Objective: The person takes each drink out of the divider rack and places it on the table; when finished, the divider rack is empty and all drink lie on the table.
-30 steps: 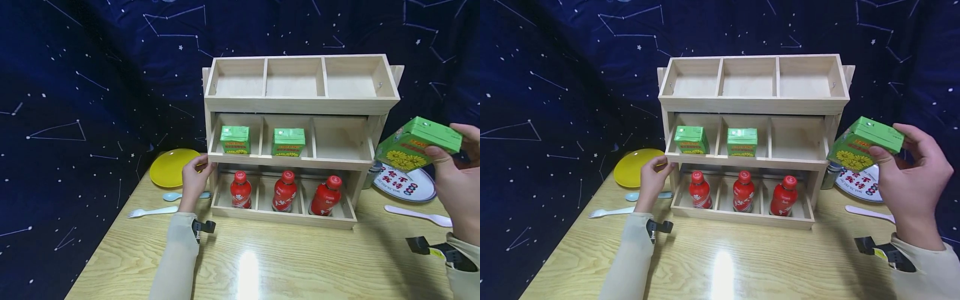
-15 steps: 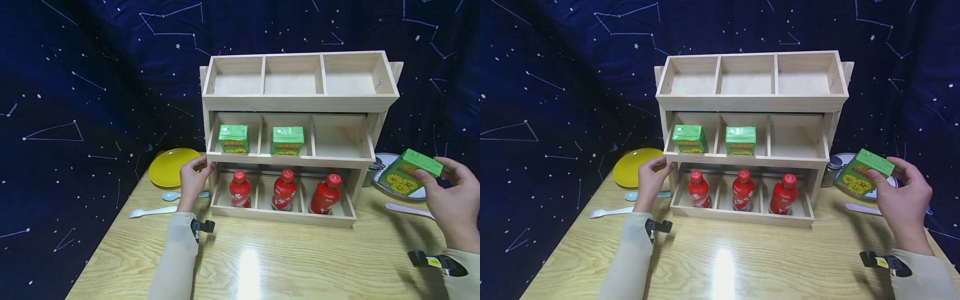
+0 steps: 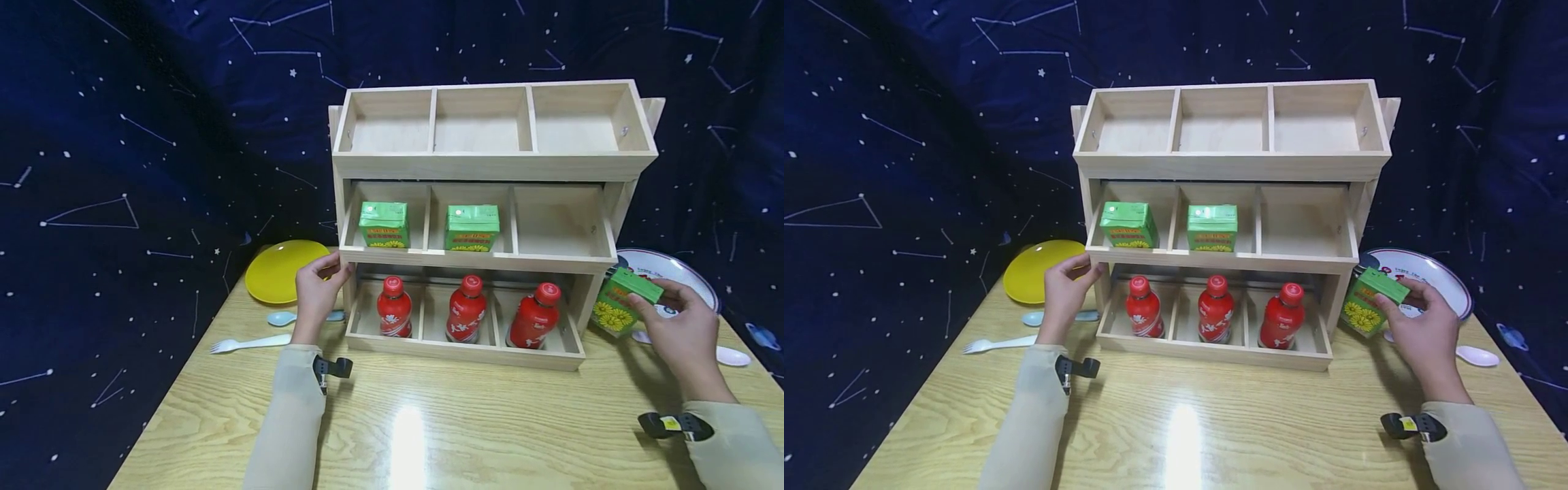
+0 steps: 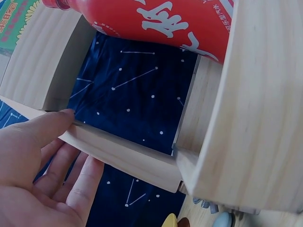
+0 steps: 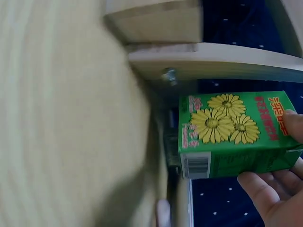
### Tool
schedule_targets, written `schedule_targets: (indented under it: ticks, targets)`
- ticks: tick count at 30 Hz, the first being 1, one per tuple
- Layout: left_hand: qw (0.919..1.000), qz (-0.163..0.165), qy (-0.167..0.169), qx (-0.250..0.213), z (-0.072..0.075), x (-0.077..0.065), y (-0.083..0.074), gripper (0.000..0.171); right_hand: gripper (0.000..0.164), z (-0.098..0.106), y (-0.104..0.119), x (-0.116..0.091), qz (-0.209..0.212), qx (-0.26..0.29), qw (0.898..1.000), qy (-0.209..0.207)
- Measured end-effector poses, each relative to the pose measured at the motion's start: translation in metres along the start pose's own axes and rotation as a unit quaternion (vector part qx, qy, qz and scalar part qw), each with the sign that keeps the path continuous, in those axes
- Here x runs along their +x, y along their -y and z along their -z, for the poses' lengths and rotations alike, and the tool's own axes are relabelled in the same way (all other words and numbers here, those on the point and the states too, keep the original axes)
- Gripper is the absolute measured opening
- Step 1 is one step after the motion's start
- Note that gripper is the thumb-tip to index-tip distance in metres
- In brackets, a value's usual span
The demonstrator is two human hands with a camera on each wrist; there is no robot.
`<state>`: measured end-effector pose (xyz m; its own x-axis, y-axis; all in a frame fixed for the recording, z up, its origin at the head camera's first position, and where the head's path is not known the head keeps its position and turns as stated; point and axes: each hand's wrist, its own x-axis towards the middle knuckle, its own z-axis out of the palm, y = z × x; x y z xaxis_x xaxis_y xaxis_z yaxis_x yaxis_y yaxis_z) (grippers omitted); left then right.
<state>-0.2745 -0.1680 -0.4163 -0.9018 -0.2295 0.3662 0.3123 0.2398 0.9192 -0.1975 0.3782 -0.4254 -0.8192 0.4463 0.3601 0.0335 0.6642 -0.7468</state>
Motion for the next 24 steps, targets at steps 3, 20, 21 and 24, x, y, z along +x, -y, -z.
schedule_targets:
  ticks: [3, 20, 21, 24]
  targets:
    - [1.0000, 0.006, 0.005, -0.002, 0.000, 0.000, 0.000, 0.037, 0.058, -0.006, -0.005, -0.003, 0.009, -0.012, 1.000, 0.011]
    - [0.9999, 0.016, 0.001, -0.001, 0.001, 0.001, -0.001, 0.037, 0.063, -0.006, -0.008, -0.003, 0.028, 0.016, 0.997, 0.071]
    - [0.9999, 0.016, 0.000, 0.000, 0.001, 0.000, -0.001, 0.037, 0.062, -0.003, -0.005, -0.004, 0.022, 0.019, 0.998, 0.064]
    - [0.9999, 0.016, 0.000, -0.001, 0.001, -0.001, -0.001, 0.037, 0.055, 0.004, 0.010, -0.008, 0.006, 0.037, 0.999, 0.024]
